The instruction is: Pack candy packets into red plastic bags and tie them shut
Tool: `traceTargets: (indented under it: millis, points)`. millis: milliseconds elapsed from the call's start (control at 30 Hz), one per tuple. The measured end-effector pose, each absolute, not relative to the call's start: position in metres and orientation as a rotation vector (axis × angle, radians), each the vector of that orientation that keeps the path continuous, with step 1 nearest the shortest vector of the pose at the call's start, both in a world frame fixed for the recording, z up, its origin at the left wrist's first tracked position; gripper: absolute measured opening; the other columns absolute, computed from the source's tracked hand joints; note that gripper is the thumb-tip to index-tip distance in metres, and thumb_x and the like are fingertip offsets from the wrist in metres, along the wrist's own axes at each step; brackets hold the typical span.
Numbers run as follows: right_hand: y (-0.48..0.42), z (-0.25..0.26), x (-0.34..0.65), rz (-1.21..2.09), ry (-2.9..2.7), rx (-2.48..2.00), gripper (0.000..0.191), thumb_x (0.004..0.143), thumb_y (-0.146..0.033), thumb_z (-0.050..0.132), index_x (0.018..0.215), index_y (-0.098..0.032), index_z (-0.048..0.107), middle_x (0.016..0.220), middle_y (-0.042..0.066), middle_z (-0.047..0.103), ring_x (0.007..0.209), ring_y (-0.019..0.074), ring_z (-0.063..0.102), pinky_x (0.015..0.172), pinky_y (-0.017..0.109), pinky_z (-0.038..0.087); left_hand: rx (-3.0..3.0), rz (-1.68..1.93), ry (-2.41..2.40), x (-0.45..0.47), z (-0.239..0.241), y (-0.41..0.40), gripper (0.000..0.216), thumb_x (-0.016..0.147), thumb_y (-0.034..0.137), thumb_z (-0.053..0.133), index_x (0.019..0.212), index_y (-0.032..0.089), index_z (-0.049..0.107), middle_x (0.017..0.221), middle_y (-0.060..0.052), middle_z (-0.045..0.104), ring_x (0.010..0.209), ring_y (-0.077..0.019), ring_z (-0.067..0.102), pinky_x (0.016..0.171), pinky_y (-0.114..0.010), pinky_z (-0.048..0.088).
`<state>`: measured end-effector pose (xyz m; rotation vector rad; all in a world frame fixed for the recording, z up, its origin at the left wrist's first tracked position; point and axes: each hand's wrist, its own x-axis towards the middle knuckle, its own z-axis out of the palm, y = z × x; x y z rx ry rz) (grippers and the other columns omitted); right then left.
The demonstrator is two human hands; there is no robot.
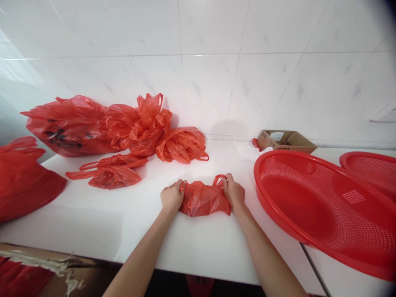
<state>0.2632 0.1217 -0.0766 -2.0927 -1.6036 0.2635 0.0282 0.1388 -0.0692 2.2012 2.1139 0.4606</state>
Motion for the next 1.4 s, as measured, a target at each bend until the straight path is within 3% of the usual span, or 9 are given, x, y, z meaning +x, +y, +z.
traceTargets:
  millis: [167, 400, 767, 900, 967, 1033, 1233, 1333, 1400]
  points:
    - [0.125, -0.082, 0.265, 0.299, -1.497, -2.040, 0.024, 0.098, -0.036, 0.034, 0.105, -0.025, 0.054, 0.059, -0.004, 0.049, 0.052, 0.0134, 0.040, 0.055, 0.024, 0.019, 2.095, 0.552, 2.118, 0.023, -0.069, 0.136, 0.043, 0.098, 0.050, 0.028, 0.082, 0.027, 0.060, 0.077, -0.002, 0.068, 0.070, -0.0190, 0.061, 0.060, -0.026, 0.031]
    - [0.128, -0.087, 0.272, 0.392, -1.214, -1.932, 0.021, 0.092, -0.026, 0.031, 0.099, -0.024, 0.050, 0.064, -0.002, 0.056, 0.057, 0.0171, 0.049, 0.055, 0.024, 0.028, 1.874, 0.677, 2.251, 0.000, -0.068, 0.140, 0.047, 0.097, 0.052, 0.022, 0.093, 0.027, 0.062, 0.085, -0.007, 0.063, 0.077, -0.0227, 0.059, 0.062, -0.028, 0.034]
    - [0.130, -0.089, 0.278, 0.629, -1.015, -1.660, 0.012, 0.085, -0.033, 0.036, 0.083, -0.025, 0.045, 0.058, -0.004, 0.052, 0.050, 0.0148, 0.050, 0.048, 0.024, 0.037, 1.787, 0.720, 2.085, -0.019, -0.056, 0.140, 0.046, 0.095, 0.050, 0.029, 0.071, 0.023, 0.057, 0.064, -0.003, 0.064, 0.062, -0.0206, 0.060, 0.057, -0.028, 0.043]
    - [0.135, -0.090, 0.282, 0.725, -0.984, -1.560, 0.014, 0.082, -0.037, 0.041, 0.081, -0.024, 0.046, 0.058, -0.004, 0.051, 0.051, 0.0142, 0.050, 0.048, 0.024, 0.040, 1.968, 0.878, 1.944, -0.015, -0.019, 0.143, 0.025, 0.089, 0.038, 0.048, 0.104, 0.022, 0.060, 0.106, -0.006, 0.069, 0.093, -0.0220, 0.064, 0.082, -0.034, 0.049]
    - [0.138, -0.090, 0.283, 0.774, -0.965, -1.501, 0.016, 0.082, -0.039, 0.043, 0.082, -0.023, 0.046, 0.057, -0.004, 0.051, 0.051, 0.0138, 0.051, 0.049, 0.024, 0.042, 2.124, 0.929, 1.851, 0.000, -0.003, 0.143, 0.032, 0.089, 0.035, 0.051, 0.118, 0.023, 0.056, 0.128, -0.008, 0.060, 0.115, -0.0250, 0.055, 0.098, -0.040, 0.041]
    - [0.139, -0.089, 0.284, 0.809, -0.949, -1.443, 0.020, 0.081, -0.043, 0.044, 0.084, -0.023, 0.046, 0.058, -0.004, 0.052, 0.052, 0.0136, 0.053, 0.051, 0.025, 0.045, 2.307, 0.855, 1.667, 0.019, 0.003, 0.143, 0.030, 0.087, 0.031, 0.055, 0.116, 0.028, 0.061, 0.131, -0.003, 0.059, 0.121, -0.0242, 0.050, 0.104, -0.038, 0.036]
    - [0.128, -0.071, 0.269, 0.795, -1.019, -1.319, 0.038, 0.086, -0.051, 0.044, 0.110, -0.022, 0.041, 0.090, 0.005, 0.066, 0.073, 0.0155, 0.063, 0.072, 0.031, 0.051, 2.519, 0.534, 1.412, 0.057, -0.026, 0.145, 0.047, 0.072, 0.007, 0.057, 0.113, 0.028, 0.066, 0.114, -0.004, 0.068, 0.101, -0.0259, 0.060, 0.092, -0.039, 0.044]
    - [0.117, -0.065, 0.251, 0.752, -1.185, -1.338, 0.058, 0.074, -0.047, 0.064, 0.123, -0.024, 0.041, 0.100, 0.005, 0.064, 0.088, 0.0193, 0.062, 0.081, 0.034, 0.048, 2.522, 0.507, 1.455, 0.060, -0.037, 0.146, 0.046, 0.075, 0.008, 0.055, 0.118, 0.024, 0.063, 0.109, -0.009, 0.068, 0.103, -0.0286, 0.058, 0.093, -0.043, 0.042]
    - [0.113, -0.065, 0.244, 0.705, -1.373, -1.382, 0.054, 0.073, -0.038, 0.064, 0.122, -0.024, 0.046, 0.100, 0.003, 0.063, 0.091, 0.0200, 0.060, 0.082, 0.034, 0.047, 2.512, 0.503, 1.466, 0.057, -0.038, 0.147, 0.038, 0.080, 0.013, 0.055, 0.115, 0.022, 0.063, 0.105, -0.011, 0.068, 0.103, -0.0294, 0.058, 0.093, -0.044, 0.041]
